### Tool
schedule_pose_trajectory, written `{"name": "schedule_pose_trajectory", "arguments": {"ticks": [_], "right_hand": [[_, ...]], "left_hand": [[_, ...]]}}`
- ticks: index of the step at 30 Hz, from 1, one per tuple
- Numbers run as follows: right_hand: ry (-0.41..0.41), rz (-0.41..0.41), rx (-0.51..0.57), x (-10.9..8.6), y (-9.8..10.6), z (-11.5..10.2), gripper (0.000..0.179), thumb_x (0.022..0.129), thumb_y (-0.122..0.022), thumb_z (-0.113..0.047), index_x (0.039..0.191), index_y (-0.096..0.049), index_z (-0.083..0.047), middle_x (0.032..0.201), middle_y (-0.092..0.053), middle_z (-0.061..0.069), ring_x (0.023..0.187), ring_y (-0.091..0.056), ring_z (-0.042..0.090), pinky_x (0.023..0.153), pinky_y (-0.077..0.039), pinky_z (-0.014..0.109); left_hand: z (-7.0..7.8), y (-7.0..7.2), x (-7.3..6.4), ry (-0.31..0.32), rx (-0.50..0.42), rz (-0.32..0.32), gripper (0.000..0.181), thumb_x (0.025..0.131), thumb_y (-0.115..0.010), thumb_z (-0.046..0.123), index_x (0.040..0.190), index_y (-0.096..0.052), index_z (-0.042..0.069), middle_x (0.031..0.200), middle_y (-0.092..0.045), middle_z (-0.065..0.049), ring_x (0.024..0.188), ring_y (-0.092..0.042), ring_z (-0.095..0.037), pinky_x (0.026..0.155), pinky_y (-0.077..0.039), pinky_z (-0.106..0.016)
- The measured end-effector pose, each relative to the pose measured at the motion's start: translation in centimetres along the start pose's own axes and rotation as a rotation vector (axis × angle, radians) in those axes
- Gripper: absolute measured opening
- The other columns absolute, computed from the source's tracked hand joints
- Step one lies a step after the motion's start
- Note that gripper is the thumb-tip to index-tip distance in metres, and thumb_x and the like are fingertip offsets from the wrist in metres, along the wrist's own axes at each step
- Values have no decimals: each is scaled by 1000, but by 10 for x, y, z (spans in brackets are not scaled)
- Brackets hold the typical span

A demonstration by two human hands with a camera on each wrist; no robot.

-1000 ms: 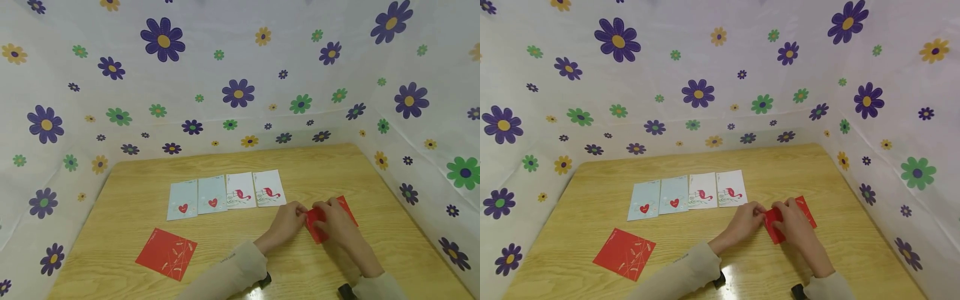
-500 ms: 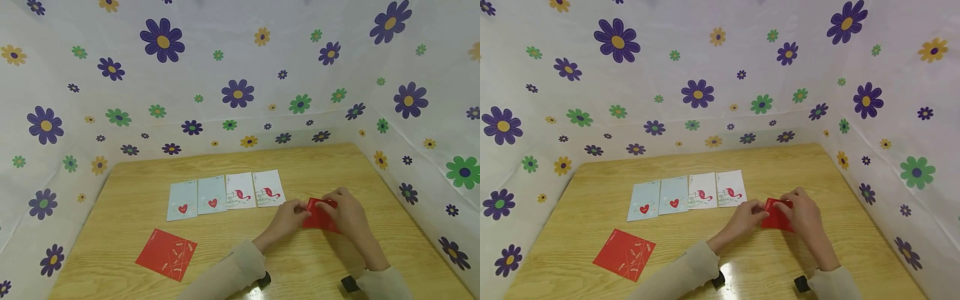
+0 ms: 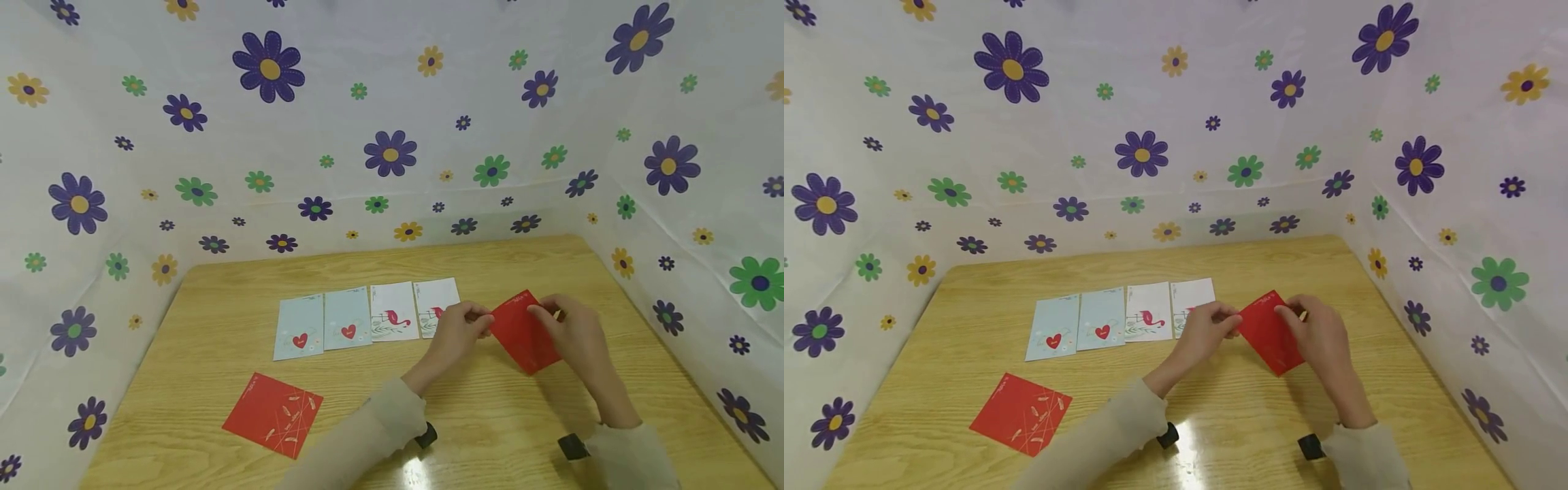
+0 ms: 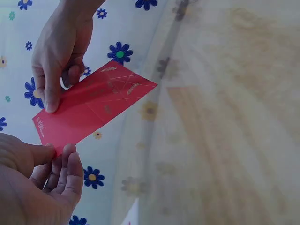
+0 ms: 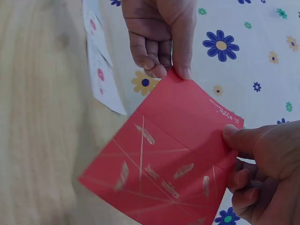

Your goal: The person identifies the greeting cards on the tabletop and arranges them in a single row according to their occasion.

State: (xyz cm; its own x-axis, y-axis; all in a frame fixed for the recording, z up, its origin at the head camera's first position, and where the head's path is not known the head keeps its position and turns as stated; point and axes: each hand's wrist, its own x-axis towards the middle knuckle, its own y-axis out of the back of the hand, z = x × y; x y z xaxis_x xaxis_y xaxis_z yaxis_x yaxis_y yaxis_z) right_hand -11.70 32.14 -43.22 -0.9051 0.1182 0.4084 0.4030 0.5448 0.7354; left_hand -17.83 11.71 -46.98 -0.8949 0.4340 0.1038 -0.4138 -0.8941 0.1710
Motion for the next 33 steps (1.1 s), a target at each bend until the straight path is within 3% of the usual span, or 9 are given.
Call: {"name": "schedule_pose_trajectory", "arguments": {"ticks": [3, 7, 11, 14, 19, 25, 30, 33], "right_hand": [[36, -17, -6, 9, 3, -2, 30, 93, -78, -10, 118, -68, 3, 81, -68, 12, 67, -55, 23, 51, -45, 26], [68, -50, -14, 23, 7, -6, 44, 92, -79, -7, 132, -64, 4, 80, -69, 14, 66, -55, 23, 51, -44, 24], [78, -15, 15, 36, 9, -10, 40, 93, -77, -8, 130, -66, 5, 82, -70, 16, 65, -57, 23, 52, -44, 22], [89, 40, 41, 46, 10, -14, 30, 95, -75, -9, 122, -70, 5, 86, -72, 18, 69, -62, 27, 57, -45, 19], [67, 98, 70, 65, 8, -17, 23, 98, -72, -12, 110, -73, 8, 93, -73, 23, 78, -67, 34, 66, -42, 14], [58, 94, 126, 86, 1, -9, 24, 98, -71, -9, 118, -72, 6, 91, -73, 24, 76, -64, 31, 65, -39, 9], [33, 68, 159, 96, -7, 4, 24, 98, -71, -8, 118, -72, 5, 92, -73, 26, 74, -63, 32, 60, -42, 9], [-10, 30, 182, 101, -14, 12, 24, 99, -70, -11, 117, -73, 6, 97, -72, 27, 76, -66, 34, 59, -45, 9]], "left_hand": [[8, 7, 9, -19, 10, 38, 12, 100, -69, 11, 106, -73, 1, 86, -72, 0, 85, -75, -32, 77, -62, -37], [15, 14, 21, -36, 48, 96, 12, 100, -71, 14, 106, -74, 4, 86, -72, 1, 81, -75, -24, 72, -59, -25], [23, 20, 32, -57, 91, 141, 13, 100, -71, 19, 105, -75, 7, 87, -73, -1, 77, -68, -11, 68, -54, -19], [29, 24, 40, -69, 97, 160, 14, 100, -72, 21, 104, -77, 9, 88, -73, -2, 77, -66, -10, 68, -53, -20], [40, 32, 55, -69, 67, 160, 15, 99, -72, 20, 104, -77, 7, 83, -71, 3, 81, -72, -20, 71, -56, -20], [47, 37, 73, -42, 71, 157, 16, 99, -73, 18, 107, -79, 6, 81, -72, 1, 85, -74, -26, 70, -56, -21], [42, 38, 84, 3, 24, 108, 18, 100, -70, 12, 114, -78, 3, 91, -75, -2, 89, -74, -25, 76, -59, -25], [35, 37, 88, 35, -13, 110, 18, 99, -70, 9, 114, -77, 2, 93, -76, -4, 87, -74, -23, 77, -60, -27]]}}
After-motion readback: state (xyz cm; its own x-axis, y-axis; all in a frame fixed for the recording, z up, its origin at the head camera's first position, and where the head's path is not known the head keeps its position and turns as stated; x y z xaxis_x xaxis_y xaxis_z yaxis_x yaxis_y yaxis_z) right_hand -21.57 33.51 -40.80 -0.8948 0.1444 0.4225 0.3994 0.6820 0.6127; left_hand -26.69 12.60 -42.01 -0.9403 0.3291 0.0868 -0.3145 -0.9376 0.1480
